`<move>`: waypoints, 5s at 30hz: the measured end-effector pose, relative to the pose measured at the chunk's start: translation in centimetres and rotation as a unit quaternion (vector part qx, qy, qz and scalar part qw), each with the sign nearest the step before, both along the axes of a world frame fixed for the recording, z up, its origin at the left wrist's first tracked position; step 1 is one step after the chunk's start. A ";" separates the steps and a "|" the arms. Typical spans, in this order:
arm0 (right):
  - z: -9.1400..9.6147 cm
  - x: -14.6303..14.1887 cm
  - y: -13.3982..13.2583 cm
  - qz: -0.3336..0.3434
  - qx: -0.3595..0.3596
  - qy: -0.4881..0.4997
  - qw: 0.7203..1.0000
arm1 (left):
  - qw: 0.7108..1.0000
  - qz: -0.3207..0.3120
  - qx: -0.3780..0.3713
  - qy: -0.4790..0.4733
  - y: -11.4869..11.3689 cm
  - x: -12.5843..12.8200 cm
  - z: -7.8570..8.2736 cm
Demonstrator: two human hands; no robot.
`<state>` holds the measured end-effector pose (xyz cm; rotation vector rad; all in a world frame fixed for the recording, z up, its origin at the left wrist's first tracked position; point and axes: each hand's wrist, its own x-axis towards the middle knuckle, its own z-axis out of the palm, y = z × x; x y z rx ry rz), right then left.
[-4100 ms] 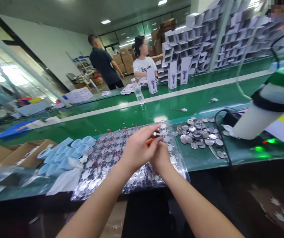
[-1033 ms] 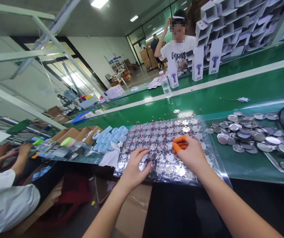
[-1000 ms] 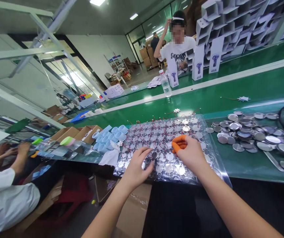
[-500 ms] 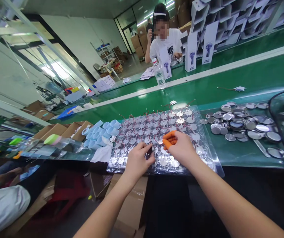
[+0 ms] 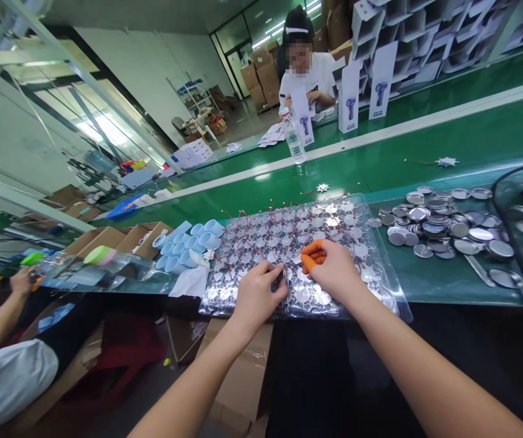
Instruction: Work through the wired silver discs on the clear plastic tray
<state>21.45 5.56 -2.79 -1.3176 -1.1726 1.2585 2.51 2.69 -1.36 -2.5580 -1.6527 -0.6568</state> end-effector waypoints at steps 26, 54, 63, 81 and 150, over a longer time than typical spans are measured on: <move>1.6 0.4 -0.4 0.061 -0.076 0.114 0.989 | 0.939 -0.041 -0.216 -0.266 2.4 -4.0 -0.2; -0.4 -0.5 -0.2 0.066 0.074 -0.128 0.987 | 0.990 -0.090 -0.108 -0.021 0.9 -0.7 2.5; -1.3 -0.6 0.1 0.072 0.016 -0.030 0.997 | 0.985 -0.068 -0.128 -0.094 1.9 -0.9 1.8; 1.2 -1.4 -0.3 0.068 -0.094 0.104 0.988 | 0.947 -0.044 -0.145 -0.285 0.8 -2.5 -0.4; -0.1 -1.8 0.0 0.112 -0.100 -0.002 0.989 | 0.890 0.066 -0.162 -0.420 1.6 -2.8 -0.9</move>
